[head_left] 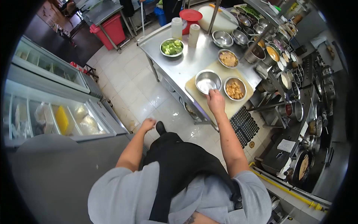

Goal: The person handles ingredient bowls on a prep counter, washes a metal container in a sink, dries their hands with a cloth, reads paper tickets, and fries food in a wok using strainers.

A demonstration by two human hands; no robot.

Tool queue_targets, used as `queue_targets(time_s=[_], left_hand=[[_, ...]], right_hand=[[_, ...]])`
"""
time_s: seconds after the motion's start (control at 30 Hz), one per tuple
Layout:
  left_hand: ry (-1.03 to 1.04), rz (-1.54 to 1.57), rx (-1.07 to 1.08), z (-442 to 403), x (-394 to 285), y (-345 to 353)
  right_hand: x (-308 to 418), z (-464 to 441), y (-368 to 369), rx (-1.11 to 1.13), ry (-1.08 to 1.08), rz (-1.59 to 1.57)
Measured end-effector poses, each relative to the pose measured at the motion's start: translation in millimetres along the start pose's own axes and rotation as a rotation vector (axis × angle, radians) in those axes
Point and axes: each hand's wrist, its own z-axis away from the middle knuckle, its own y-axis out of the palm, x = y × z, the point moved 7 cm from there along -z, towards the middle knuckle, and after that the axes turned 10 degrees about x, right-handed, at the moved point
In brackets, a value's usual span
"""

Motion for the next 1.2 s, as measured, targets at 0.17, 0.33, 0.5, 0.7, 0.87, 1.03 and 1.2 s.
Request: queue_targets(time_s=[0.17, 0.33, 0.5, 0.7, 0.87, 1.03, 1.2], left_hand=[[-0.389, 0.445, -0.054, -16, 166, -103], [-0.543, 0.568, -0.019, -16, 199, -179], [-0.466, 0.449, 0.024, -99, 127, -297], [-0.079, 0.291, -0.056, -208, -52, -489], [0.049, 0.278, -0.199, -249, -126, -640], [-0.023, 0.294, -0.217, -253, -68, -718], [-0.342, 0.735, -0.018, -212, 58, -690]], right_hand=[[20, 2, 25, 0.023, 0.322, -0.091], [120, -24, 17, 0.03, 0.282, -0.012], [201, -87, 95, 0.437, 0.111, -0.197], [273, -255, 166, 0.531, -0.04, -0.346], [318, -430, 215, 0.541, -0.177, -0.339], [363, -596, 230, 0.529, -0.273, -0.35], [382, -724, 254, 0.59, -0.332, -0.242]])
